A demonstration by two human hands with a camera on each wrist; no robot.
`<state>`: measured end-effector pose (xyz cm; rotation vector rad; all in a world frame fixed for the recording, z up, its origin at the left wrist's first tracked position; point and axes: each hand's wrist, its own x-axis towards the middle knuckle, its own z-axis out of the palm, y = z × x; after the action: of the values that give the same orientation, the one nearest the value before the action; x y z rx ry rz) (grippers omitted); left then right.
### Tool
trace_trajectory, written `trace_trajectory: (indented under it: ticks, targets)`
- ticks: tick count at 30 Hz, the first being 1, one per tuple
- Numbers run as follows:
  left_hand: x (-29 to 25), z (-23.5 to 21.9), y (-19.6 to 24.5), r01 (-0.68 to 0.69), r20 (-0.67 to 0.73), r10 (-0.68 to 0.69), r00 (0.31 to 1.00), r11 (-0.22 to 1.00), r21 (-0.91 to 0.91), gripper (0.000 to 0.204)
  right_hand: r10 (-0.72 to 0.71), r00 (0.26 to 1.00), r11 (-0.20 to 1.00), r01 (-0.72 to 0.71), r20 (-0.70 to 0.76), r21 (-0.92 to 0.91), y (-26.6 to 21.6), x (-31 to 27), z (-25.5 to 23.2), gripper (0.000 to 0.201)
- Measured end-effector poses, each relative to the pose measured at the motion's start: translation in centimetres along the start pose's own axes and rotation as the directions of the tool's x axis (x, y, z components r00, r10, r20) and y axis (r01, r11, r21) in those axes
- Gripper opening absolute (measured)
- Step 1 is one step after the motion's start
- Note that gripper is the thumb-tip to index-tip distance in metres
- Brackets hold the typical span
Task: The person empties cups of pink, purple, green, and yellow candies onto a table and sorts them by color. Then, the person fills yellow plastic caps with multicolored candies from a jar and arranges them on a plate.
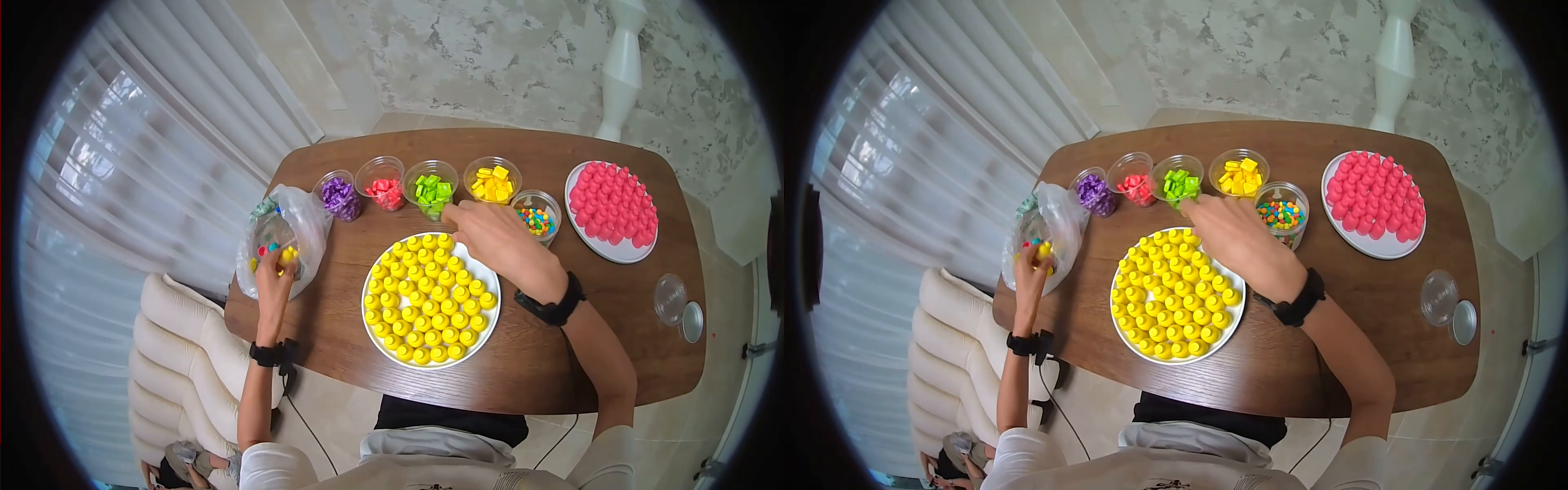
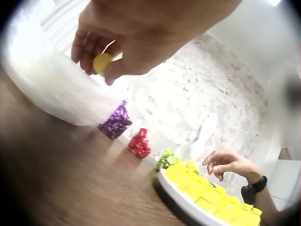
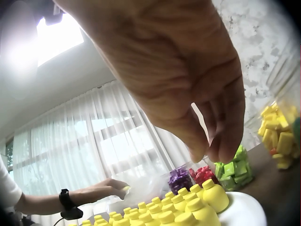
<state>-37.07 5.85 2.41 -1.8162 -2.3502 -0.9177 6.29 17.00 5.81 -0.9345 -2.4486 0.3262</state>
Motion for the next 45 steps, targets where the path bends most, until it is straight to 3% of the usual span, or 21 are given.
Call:
trace_trajectory:
  ticks: [1,3,5,8,10,11,13,14,16,18,20,21,24,31,32,37,39,40,41,43,45]
  targets:
    - [-0.4,0.5,-1.4,0.002,-0.002,-0.002,1.0,1.0,-0.001,0.031,-0.038,0.999,0.998,0.036,-0.032,-0.054,0.0,0.0,0.7,0.022]
    - [-0.8,1.4,-3.1,-0.203,0.003,0.203,0.979,0.977,0.067,0.033,-0.051,0.999,0.997,0.052,0.02,-0.062,0.2,0.0,1.8,0.025]
    - [-1.2,1.2,-2.1,-0.152,0.037,0.151,0.988,0.988,0.036,0.034,-0.059,0.996,0.995,0.064,0.074,-0.072,0.5,-0.5,3.0,0.029]
    - [-0.7,0.8,-0.4,-0.143,0.058,0.14,0.988,0.989,0.041,0.035,-0.184,0.981,0.982,0.182,-0.057,-0.041,1.1,-1.0,3.7,0.034]
    - [-0.9,0.3,2.3,-0.133,-0.164,0.15,0.975,0.985,0.111,0.037,-0.14,0.99,0.986,0.139,-0.005,-0.089,1.0,-0.7,3.7,0.037]
    - [-0.9,-0.1,4.4,-0.14,-0.163,0.156,0.974,0.984,0.108,0.037,-0.135,0.991,0.987,0.134,-0.009,-0.093,0.9,-0.5,3.5,0.037]
    - [-1.0,-0.5,9.0,-0.315,-0.291,0.299,0.909,0.949,-0.011,0.037,-0.068,0.997,0.991,0.072,0.036,-0.114,0.8,0.0,2.8,0.037]
    - [-1.3,-0.2,10.6,-0.299,-0.224,0.26,0.939,0.94,-0.165,0.033,-0.073,0.997,0.99,0.077,0.038,-0.117,0.9,0.3,2.4,0.037]
    - [-1.6,0.1,15.1,-0.399,-0.06,0.401,0.914,0.866,-0.302,0.029,-0.045,0.999,0.999,0.045,-0.024,-0.019,1.0,0.9,1.5,0.031]
    - [-1.7,1.0,19.6,-0.281,0.158,0.413,0.897,0.809,-0.516,0.043,-0.015,0.999,0.993,0.021,-0.052,0.114,0.8,1.3,-0.2,0.025]
    - [-1.1,3.1,22.2,-0.236,0.236,0.469,0.851,0.742,-0.627,0.049,0.092,0.996,0.902,-0.078,-0.014,0.425,0.0,1.6,-2.7,0.011]
    - [-0.7,4.1,23.2,-0.195,0.268,0.482,0.834,0.712,-0.674,0.049,0.09,0.996,0.907,-0.075,-0.017,0.415,-0.5,1.6,-3.6,0.011]
    - [0.3,6.0,25.1,-0.061,0.321,0.412,0.853,0.689,-0.722,0.043,0.192,0.98,0.662,-0.164,0.046,0.731,-0.9,1.3,-5.2,0.016]
    - [0.9,6.5,27.0,0.049,0.286,0.411,0.866,0.5,-0.864,0.033,0.151,0.983,0.749,-0.045,-0.104,0.662,-1.2,0.9,-7.3,0.021]
    - [0.9,6.2,27.3,0.057,0.292,0.419,0.859,0.49,-0.87,0.031,0.176,0.984,0.699,-0.099,-0.037,0.708,-1.4,0.7,-8.3,0.023]
    - [0.4,7.8,28.6,0.052,0.342,0.489,0.803,0.513,-0.857,0.031,0.307,0.943,0.565,-0.071,-0.129,0.822,2.9,-0.1,-11.1,0.026]
    - [0.9,8.8,29.8,-0.037,0.424,0.526,0.737,0.659,-0.752,0.032,0.349,0.909,0.524,0.013,-0.229,0.851,3.8,-0.4,-12.2,0.026]
    - [1.0,8.7,30.9,-0.201,0.391,0.565,0.727,0.719,-0.665,0.032,0.392,0.887,0.527,0.001,-0.244,0.85,3.6,-0.5,-12.8,0.025]
    - [1.2,9.3,31.6,-0.201,0.387,0.565,0.729,0.717,-0.668,0.032,0.389,0.888,0.53,0.001,-0.244,0.848,3.4,-0.6,-13.1,0.025]
    - [1.6,10.5,32.8,-0.587,0.148,0.761,0.631,0.594,-0.55,0.033,0.431,0.858,0.556,-0.011,-0.278,0.831,3.0,-0.6,-13.2,0.024]
    - [1.7,10.6,33.9,-0.682,0.159,0.79,0.593,0.597,-0.423,0.036,0.429,0.848,0.598,-0.008,-0.312,0.801,2.9,-0.4,-13.0,0.024]
